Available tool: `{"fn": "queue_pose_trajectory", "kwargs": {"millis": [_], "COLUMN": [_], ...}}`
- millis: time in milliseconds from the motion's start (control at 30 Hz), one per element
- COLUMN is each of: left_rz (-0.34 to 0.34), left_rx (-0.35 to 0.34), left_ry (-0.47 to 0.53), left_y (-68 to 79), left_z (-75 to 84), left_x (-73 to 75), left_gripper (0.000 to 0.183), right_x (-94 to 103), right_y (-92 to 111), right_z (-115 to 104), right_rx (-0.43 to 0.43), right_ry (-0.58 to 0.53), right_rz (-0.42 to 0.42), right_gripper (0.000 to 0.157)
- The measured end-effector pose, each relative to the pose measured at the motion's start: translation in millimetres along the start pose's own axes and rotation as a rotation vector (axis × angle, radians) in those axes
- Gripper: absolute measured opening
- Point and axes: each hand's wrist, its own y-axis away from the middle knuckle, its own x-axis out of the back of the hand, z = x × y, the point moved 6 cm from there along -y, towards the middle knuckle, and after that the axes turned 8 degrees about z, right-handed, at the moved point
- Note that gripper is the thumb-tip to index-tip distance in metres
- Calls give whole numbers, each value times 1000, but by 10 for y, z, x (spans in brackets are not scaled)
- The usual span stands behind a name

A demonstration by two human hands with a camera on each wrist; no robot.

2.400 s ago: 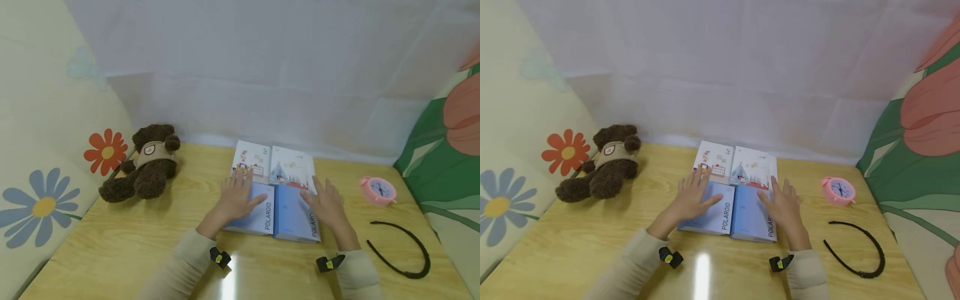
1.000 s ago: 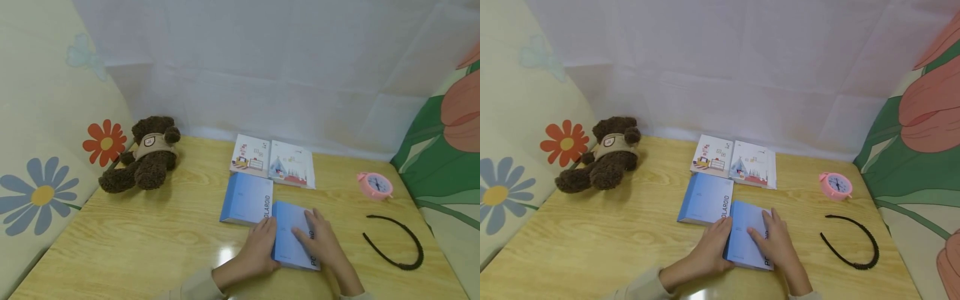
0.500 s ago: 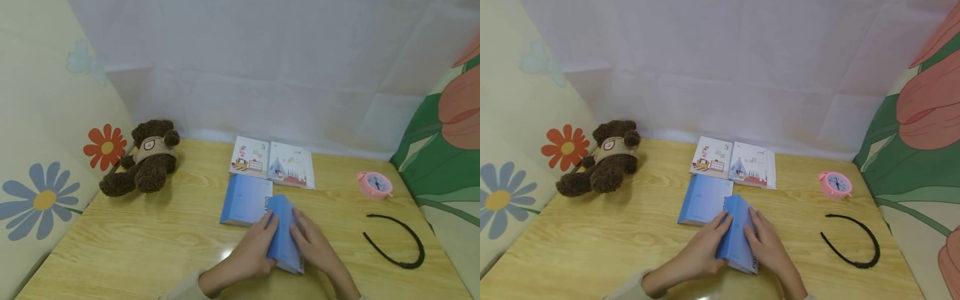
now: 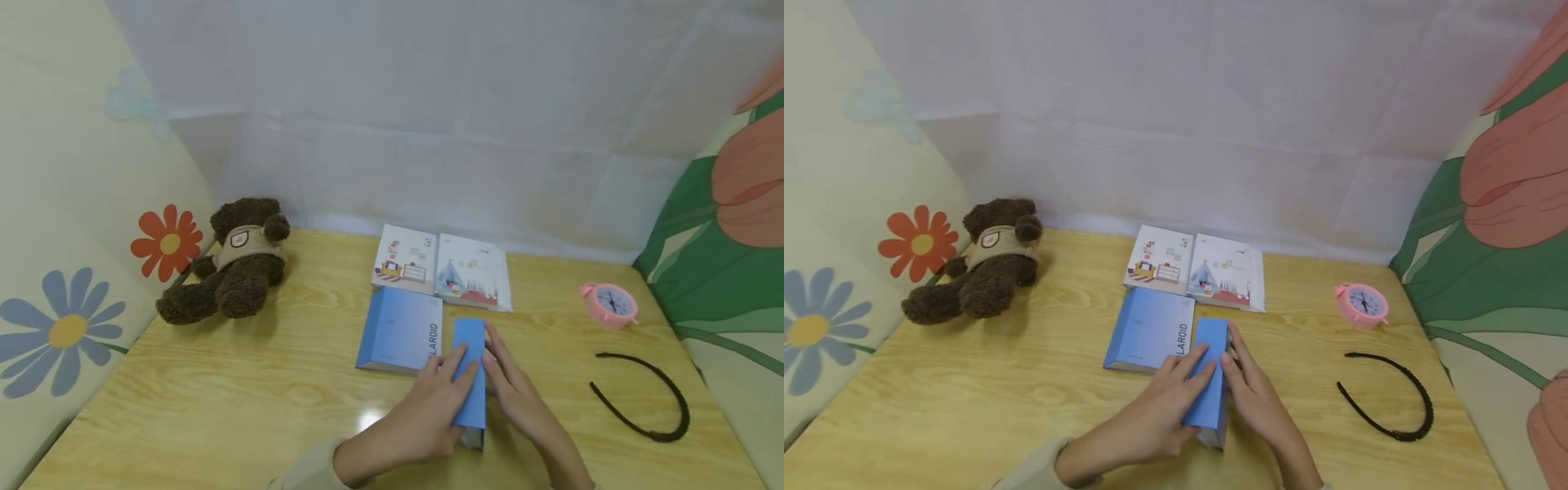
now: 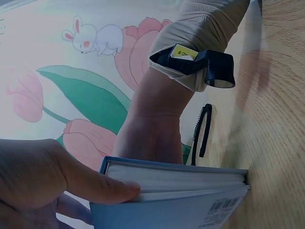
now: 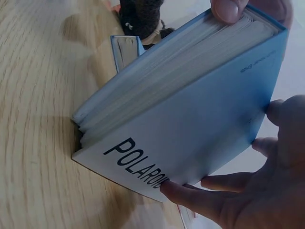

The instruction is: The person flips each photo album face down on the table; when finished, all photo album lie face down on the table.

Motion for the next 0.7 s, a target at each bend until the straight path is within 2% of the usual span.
{"fn": "queue_pose_trajectory", "kwargs": {"millis": [100, 233, 300, 367, 433, 533, 700], "left_rz": [9, 77, 108, 120, 119, 117, 112], "left_rx": [27, 87, 96, 74, 60, 52, 56], "left_ry": [67, 268, 412, 539, 613, 616, 527], "left_y": [6, 35, 59, 78, 84, 69, 29], "left_z": [-17, -122, -181, -212, -226, -245, -304], "left_x": [-10, -95, -205, -348, -492, -651, -748], "left_gripper": [94, 118, 128, 135, 138, 135, 129], "right_x": [8, 31, 44, 58, 75, 87, 74], "right_y": [4, 1, -2, -2, -1, 5, 25], "right_z": [-1, -16, -32, -46, -52, -42, 4], "right_rx": [-8, -10, -6, -3, -4, -11, -41], "right_ry": [-33, -39, -17, -5, 0, -24, -71], "right_rz": [-10, -20, -21, -19, -8, 5, 15], "right_gripper": [55, 54, 54, 54, 53, 55, 59]}}
